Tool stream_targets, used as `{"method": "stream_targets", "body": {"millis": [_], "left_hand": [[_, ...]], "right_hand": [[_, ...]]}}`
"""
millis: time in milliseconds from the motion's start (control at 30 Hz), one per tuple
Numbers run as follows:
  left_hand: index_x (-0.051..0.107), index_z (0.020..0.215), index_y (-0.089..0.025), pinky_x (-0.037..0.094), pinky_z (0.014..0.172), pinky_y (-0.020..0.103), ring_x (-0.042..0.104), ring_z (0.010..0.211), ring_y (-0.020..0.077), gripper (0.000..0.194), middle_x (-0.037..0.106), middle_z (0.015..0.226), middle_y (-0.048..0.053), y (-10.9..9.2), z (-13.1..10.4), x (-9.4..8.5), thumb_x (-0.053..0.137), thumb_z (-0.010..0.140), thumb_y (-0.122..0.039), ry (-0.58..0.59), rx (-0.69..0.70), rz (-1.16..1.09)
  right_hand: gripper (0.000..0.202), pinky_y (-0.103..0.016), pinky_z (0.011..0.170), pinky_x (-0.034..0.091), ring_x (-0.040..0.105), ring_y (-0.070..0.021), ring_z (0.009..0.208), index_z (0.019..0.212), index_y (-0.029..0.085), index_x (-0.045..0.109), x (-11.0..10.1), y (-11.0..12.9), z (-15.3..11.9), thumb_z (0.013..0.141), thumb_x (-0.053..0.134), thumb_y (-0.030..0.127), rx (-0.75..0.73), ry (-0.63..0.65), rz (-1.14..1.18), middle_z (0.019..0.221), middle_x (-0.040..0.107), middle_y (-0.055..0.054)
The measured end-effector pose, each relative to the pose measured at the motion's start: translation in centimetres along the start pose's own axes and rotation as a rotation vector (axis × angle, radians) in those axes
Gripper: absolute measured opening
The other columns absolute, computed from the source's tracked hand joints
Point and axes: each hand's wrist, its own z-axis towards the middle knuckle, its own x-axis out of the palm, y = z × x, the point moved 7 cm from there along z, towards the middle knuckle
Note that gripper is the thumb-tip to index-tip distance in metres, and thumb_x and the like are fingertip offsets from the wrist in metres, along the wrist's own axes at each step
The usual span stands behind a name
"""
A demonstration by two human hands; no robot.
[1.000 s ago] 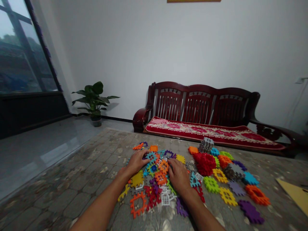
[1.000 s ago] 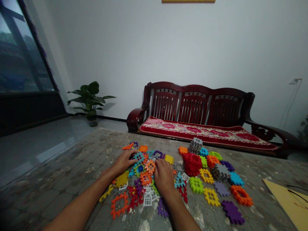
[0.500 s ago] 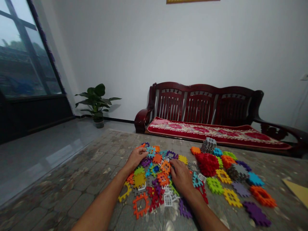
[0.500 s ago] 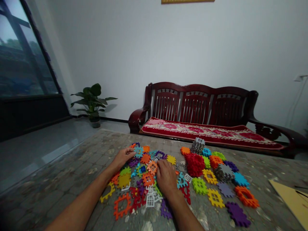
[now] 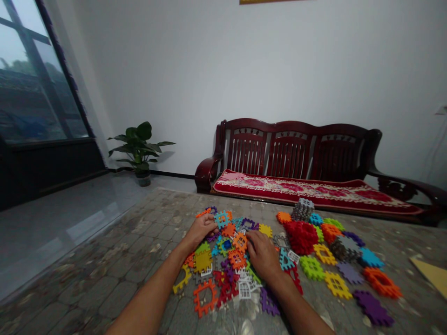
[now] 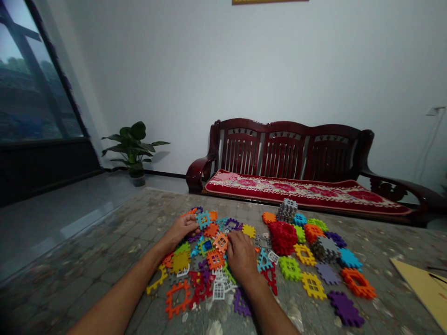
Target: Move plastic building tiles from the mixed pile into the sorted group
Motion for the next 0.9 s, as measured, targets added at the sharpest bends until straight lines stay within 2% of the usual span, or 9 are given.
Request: {"method": "stream_targets", "body": {"millis": [267,400,533,700,900], "left_hand": [[0.058,0.085,-0.015,0.038,0.049,0.019,0.058,0.048,0.0094,0.037,0.068,0.062,0.001,-0.1,-0.2,0.9,0.076,0.063,-0.039,0.067,-0.017,-0.01],[0.058,0.084,-0.016,0.041,0.051,0.02,0.059,0.05,0.0095,0.035,0.068,0.062,0.0,-0.3,-0.5,1.5,0.077,0.063,-0.037,0.112,-0.025,-0.026],[0.055,0.084,-0.017,0.042,0.051,0.019,0.058,0.05,0.0084,0.034,0.067,0.061,-0.002,-0.3,-0.6,1.5,0.075,0.064,-0.035,0.099,-0.026,-0.052],[0.055,0.096,-0.017,0.042,0.051,0.019,0.059,0.052,0.0095,0.038,0.064,0.061,-0.004,-0.1,-0.5,1.3,0.072,0.067,-0.034,0.093,-0.031,-0.03],[0.06,0.11,-0.016,0.043,0.055,0.02,0.058,0.056,0.0096,0.048,0.065,0.069,-0.003,-0.4,-0.5,1.8,0.071,0.07,-0.04,0.146,0.009,-0.003]], "right_hand": [[0.026,-0.033,0.093,0.042,0.06,-0.0227,0.106,0.109,0.026,0.066,0.2,-0.1,0.0,0.09,0.049,0.018,-0.005,0.003,-0.002,0.111,0.069,-0.006],[0.026,-0.033,0.093,0.042,0.06,-0.0224,0.106,0.109,0.025,0.066,0.1,-0.1,0.0,0.09,0.05,0.017,-0.005,0.0,-0.006,0.112,0.068,-0.006],[0.026,-0.034,0.094,0.042,0.059,-0.0228,0.107,0.11,0.024,0.065,0.1,-0.1,0.0,0.091,0.049,0.018,-0.001,0.01,-0.003,0.113,0.068,-0.006],[0.025,-0.034,0.095,0.041,0.059,-0.0231,0.107,0.11,0.025,0.065,0.1,-0.2,0.0,0.091,0.051,0.018,0.007,0.015,0.006,0.114,0.068,-0.006],[0.024,-0.033,0.094,0.042,0.06,-0.0224,0.105,0.108,0.025,0.066,0.1,-0.1,0.0,0.09,0.052,0.018,-0.002,0.012,0.015,0.112,0.068,-0.005]]}}
